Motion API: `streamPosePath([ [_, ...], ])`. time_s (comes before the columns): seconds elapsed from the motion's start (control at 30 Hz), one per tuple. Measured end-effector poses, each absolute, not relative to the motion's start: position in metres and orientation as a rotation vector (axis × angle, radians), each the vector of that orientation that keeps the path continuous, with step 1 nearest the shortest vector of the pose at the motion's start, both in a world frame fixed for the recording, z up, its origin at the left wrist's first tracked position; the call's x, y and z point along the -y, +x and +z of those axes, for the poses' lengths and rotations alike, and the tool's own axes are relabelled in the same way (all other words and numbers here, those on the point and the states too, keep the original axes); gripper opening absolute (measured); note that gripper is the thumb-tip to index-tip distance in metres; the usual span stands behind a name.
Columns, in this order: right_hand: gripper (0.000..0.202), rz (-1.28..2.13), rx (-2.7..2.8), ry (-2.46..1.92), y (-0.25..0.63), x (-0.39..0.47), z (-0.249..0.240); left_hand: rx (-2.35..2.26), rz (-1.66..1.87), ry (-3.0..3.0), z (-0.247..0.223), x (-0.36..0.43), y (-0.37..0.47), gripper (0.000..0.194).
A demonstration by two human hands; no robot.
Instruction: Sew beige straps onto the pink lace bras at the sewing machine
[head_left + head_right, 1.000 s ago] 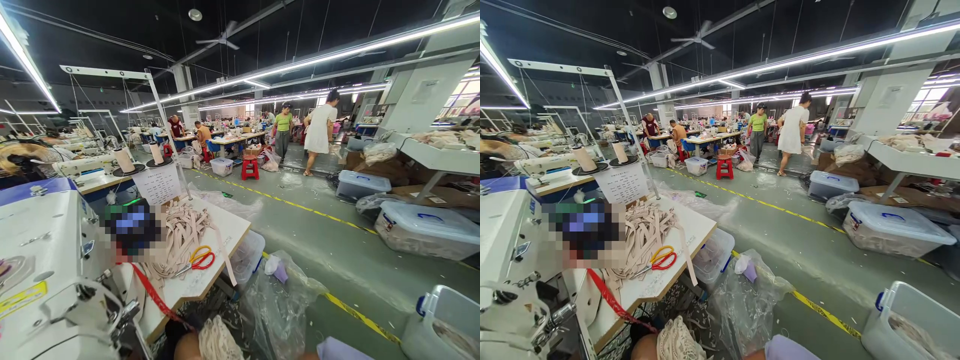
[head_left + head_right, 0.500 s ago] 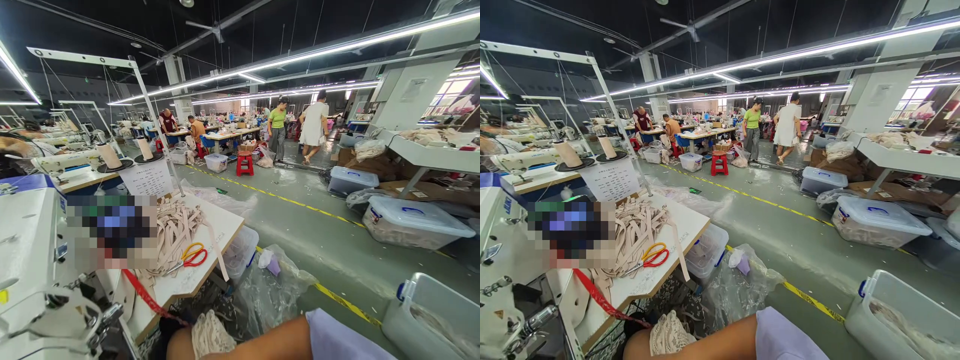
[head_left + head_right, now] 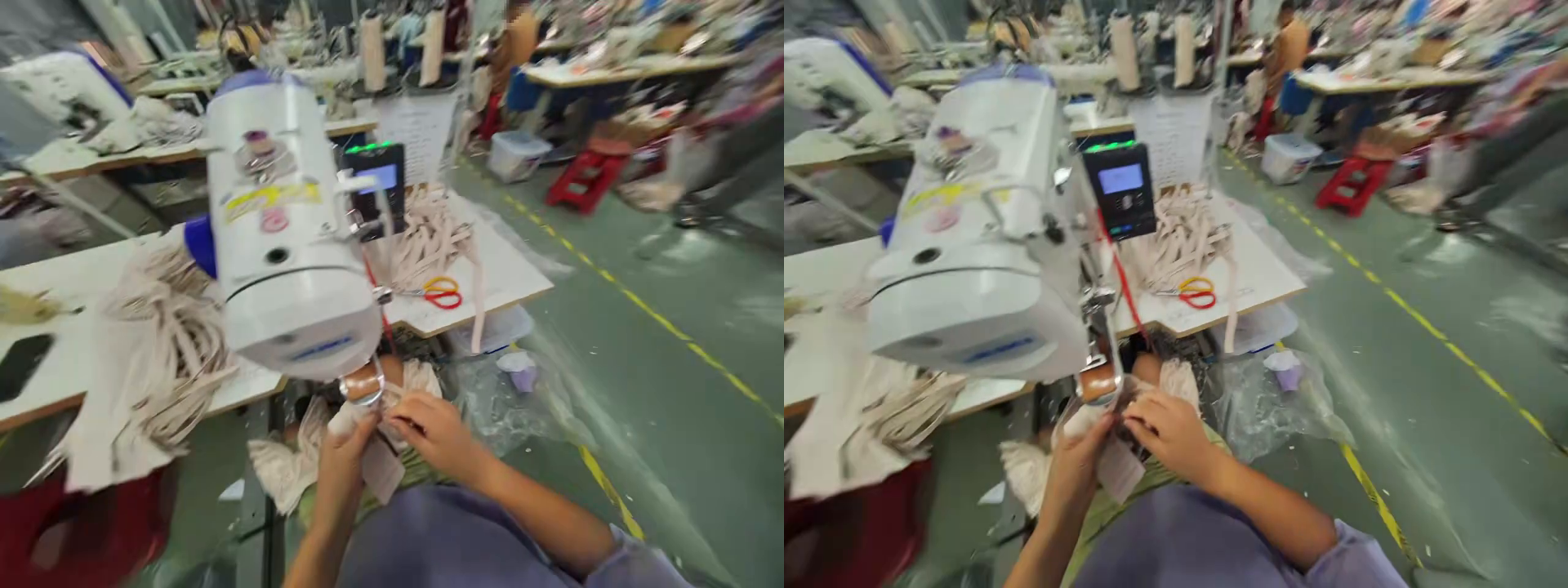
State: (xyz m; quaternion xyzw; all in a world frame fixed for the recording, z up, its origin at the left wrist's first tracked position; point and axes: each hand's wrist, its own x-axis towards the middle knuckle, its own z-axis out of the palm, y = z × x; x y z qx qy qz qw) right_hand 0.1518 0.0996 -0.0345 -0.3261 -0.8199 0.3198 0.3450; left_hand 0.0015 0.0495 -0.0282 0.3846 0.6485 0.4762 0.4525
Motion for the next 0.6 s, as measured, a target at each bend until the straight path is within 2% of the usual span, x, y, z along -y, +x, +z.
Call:
streamPosePath([
  [0.13,0.023,0.862,2.084,-0.867,0.141,-0.099,-0.038,-1.548,1.197,0.739,-0.03,-0.039,-0.002,0.053],
  [0.4,0.021,0.864,2.128,-0.939,0.141,-0.102,-0.042,-1.569,1.176,0.821,-0.02,-0.035,-0.002,0.031],
  [0.6,0.007,0.925,2.449,-0.901,0.148,-0.114,-0.035,-1.831,1.092,1.089,-0.051,-0.027,-0.008,0.026],
])
